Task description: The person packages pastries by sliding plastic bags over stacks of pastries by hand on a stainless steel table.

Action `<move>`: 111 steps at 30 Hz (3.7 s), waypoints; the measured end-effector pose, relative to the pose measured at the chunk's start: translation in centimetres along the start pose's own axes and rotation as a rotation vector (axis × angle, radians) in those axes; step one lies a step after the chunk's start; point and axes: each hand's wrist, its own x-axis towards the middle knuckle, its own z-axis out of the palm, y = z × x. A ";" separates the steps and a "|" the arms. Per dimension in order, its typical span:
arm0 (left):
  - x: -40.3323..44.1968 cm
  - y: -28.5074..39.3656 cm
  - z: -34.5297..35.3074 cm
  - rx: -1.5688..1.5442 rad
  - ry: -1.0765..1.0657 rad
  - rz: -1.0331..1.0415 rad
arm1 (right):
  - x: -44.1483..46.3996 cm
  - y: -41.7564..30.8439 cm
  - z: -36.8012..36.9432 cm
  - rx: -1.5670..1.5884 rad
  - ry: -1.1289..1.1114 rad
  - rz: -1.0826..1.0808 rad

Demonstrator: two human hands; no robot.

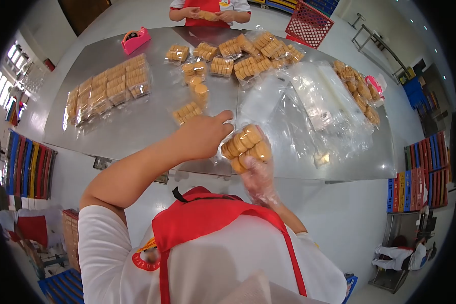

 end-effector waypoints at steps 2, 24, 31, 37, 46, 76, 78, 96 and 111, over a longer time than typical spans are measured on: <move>0.6 0.5 -0.4 -0.051 0.053 -0.003 | -0.3 0.6 0.4 -0.213 0.016 -0.065; -0.7 6.6 3.8 0.093 -0.119 0.080 | 4.9 6.1 2.8 -0.318 0.047 0.369; -1.5 6.8 5.6 -0.041 -0.107 0.053 | 7.6 9.8 3.9 -0.178 0.219 0.569; -2.7 5.0 5.4 0.050 0.197 0.254 | 6.4 8.6 0.1 -0.064 -0.052 0.550; -2.9 5.9 5.7 0.028 0.162 0.210 | 7.8 10.6 -0.6 0.056 0.009 0.408; -4.6 -11.3 17.3 -1.039 1.335 -0.799 | 12.2 16.7 6.9 -1.023 -0.305 0.341; -4.3 -11.0 18.7 -0.892 1.269 -0.808 | 13.6 18.1 6.1 -0.908 -0.305 0.385; -7.3 -3.4 9.9 0.057 0.481 -0.259 | 1.5 8.9 -2.2 -1.287 -0.314 0.129; -2.6 -11.0 -8.4 -0.055 0.504 -0.220 | -6.2 2.2 -8.1 -0.852 0.478 0.230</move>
